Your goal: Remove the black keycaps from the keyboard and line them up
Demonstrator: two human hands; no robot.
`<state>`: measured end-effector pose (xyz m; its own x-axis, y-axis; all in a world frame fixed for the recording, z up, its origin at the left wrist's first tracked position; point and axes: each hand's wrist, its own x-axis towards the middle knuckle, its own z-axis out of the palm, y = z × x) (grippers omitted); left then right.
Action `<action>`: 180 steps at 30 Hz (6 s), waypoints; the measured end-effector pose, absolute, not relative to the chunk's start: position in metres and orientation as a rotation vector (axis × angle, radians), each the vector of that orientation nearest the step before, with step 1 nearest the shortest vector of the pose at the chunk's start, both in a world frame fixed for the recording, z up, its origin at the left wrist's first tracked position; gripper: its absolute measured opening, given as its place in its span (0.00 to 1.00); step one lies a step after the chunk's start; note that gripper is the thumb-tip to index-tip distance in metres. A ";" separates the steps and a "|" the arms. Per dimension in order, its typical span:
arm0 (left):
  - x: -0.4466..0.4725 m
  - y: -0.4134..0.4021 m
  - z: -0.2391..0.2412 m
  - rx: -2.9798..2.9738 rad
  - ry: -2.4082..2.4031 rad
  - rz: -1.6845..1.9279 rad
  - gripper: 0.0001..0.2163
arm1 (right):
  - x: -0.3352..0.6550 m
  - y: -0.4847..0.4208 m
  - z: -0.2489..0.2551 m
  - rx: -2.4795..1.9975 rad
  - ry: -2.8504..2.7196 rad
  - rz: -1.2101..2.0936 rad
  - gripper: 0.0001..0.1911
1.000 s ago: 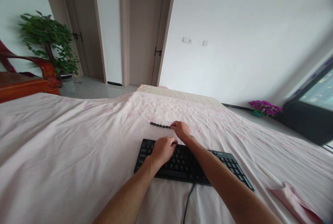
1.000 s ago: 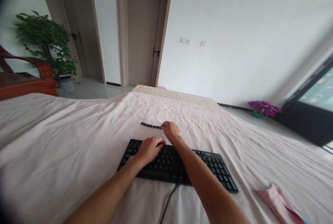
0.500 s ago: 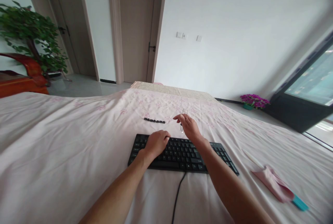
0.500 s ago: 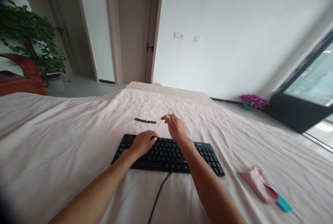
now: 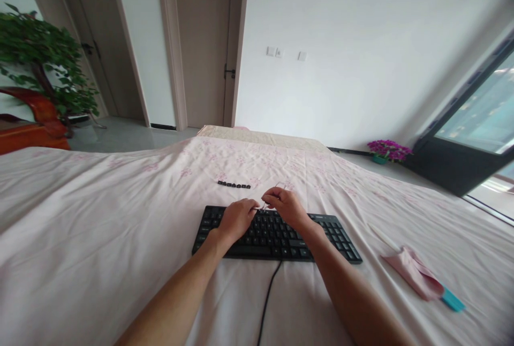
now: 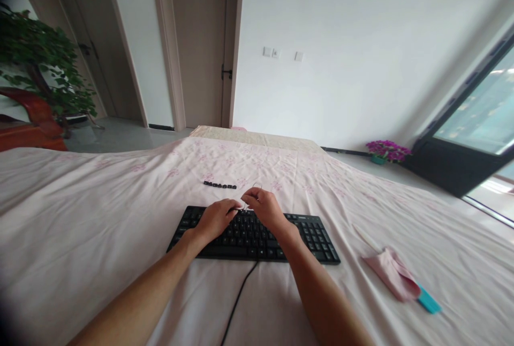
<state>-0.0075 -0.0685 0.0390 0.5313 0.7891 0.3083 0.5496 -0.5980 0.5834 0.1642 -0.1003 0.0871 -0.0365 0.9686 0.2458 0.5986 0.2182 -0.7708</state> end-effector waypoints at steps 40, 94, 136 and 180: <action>0.012 -0.087 0.055 2.300 1.270 0.771 0.16 | 0.156 -0.107 0.049 -1.076 -1.865 0.176 0.10; 0.008 -0.067 0.038 1.806 1.012 1.070 0.09 | 0.173 -0.104 0.053 -1.680 -1.947 0.069 0.13; 0.007 -0.072 0.038 2.148 1.018 1.073 0.10 | 0.161 0.006 0.053 -2.120 -2.041 0.077 0.14; 0.016 -0.061 0.044 2.318 1.200 0.660 0.09 | 0.175 -0.111 0.086 -1.335 -2.002 0.322 0.11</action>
